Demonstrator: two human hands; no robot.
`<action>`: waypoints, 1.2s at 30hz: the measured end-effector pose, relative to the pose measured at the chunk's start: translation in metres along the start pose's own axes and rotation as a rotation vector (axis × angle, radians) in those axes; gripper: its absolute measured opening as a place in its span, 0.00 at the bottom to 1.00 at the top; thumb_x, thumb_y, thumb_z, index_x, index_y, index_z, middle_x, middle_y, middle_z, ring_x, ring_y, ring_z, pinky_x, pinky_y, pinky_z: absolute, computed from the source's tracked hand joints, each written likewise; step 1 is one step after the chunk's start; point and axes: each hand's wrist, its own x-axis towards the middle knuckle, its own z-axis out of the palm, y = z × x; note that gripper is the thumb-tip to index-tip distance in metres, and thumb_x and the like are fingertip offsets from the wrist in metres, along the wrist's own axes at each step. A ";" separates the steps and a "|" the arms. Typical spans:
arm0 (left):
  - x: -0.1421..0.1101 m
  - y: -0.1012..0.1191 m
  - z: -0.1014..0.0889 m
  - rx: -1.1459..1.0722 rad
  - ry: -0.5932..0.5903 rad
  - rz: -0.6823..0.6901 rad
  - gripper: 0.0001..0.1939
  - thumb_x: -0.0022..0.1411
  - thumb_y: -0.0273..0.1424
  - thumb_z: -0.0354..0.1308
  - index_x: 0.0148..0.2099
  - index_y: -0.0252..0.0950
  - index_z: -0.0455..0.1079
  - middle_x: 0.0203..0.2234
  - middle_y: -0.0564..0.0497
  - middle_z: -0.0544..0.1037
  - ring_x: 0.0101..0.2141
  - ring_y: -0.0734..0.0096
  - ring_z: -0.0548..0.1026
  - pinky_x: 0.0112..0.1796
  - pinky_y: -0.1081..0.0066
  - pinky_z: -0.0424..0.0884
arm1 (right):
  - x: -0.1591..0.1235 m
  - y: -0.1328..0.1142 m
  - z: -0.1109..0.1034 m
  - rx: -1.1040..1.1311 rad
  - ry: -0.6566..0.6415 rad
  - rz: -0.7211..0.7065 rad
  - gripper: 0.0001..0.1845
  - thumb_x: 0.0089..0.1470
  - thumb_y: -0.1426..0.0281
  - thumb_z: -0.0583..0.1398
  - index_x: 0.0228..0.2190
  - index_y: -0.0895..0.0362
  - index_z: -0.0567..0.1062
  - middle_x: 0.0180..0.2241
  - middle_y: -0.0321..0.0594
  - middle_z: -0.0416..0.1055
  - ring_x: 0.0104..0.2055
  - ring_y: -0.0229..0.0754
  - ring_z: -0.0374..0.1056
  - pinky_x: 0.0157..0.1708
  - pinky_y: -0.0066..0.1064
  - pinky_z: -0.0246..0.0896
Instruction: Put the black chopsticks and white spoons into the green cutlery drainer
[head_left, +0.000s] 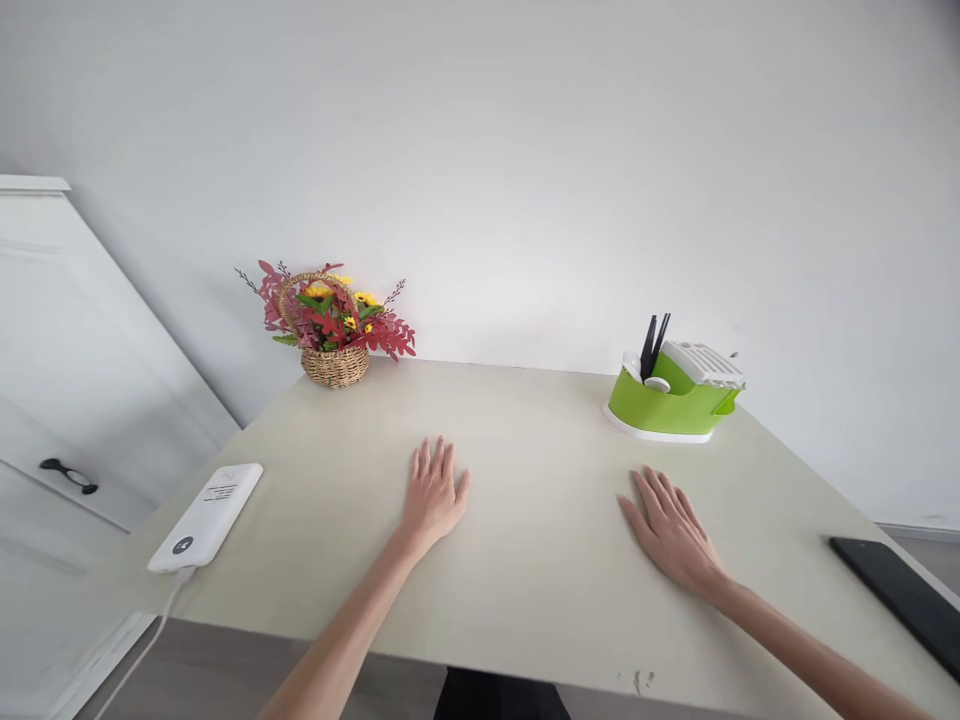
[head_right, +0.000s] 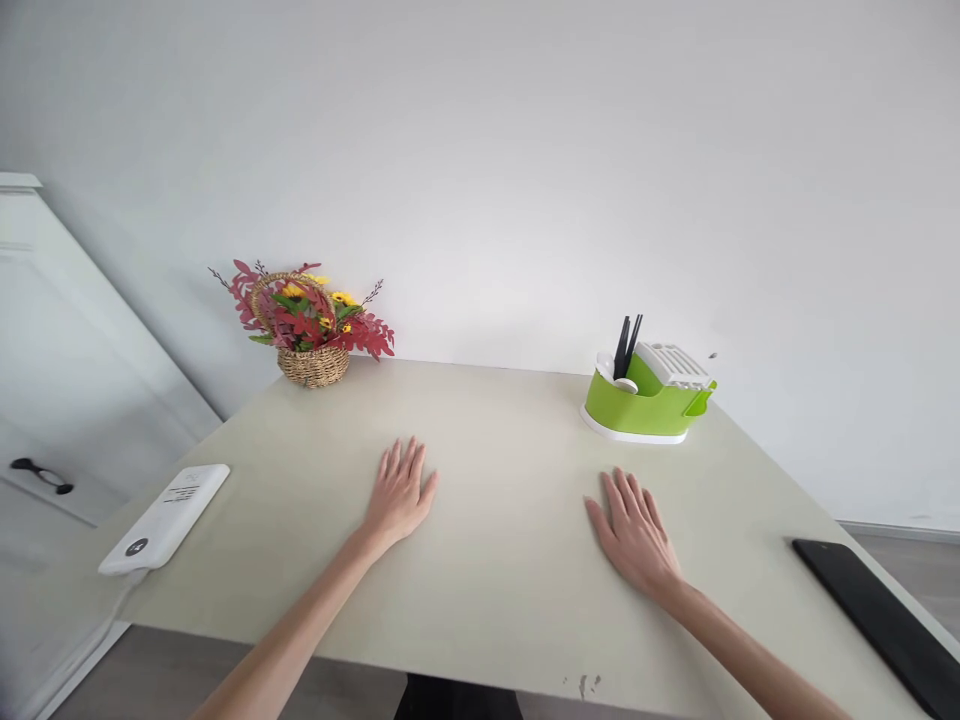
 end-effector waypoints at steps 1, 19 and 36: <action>-0.006 0.002 -0.002 0.011 0.005 -0.004 0.32 0.76 0.44 0.44 0.73 0.30 0.60 0.73 0.35 0.60 0.74 0.39 0.52 0.70 0.38 0.50 | -0.001 -0.003 0.001 0.000 -0.015 0.014 0.42 0.71 0.47 0.40 0.73 0.61 0.58 0.76 0.48 0.48 0.79 0.51 0.39 0.76 0.50 0.35; -0.104 0.032 -0.034 0.094 0.043 0.122 0.38 0.78 0.46 0.43 0.81 0.45 0.31 0.76 0.48 0.52 0.74 0.49 0.54 0.69 0.45 0.59 | -0.005 -0.017 -0.001 -0.046 -0.014 -0.010 0.42 0.70 0.48 0.41 0.73 0.60 0.59 0.76 0.48 0.47 0.79 0.52 0.39 0.76 0.49 0.33; -0.117 0.039 -0.042 0.082 0.043 0.092 0.37 0.78 0.47 0.43 0.81 0.47 0.34 0.76 0.50 0.53 0.73 0.50 0.55 0.69 0.46 0.60 | -0.006 -0.013 0.004 -0.065 -0.003 -0.039 0.41 0.71 0.51 0.39 0.72 0.61 0.59 0.76 0.50 0.49 0.78 0.53 0.40 0.75 0.50 0.34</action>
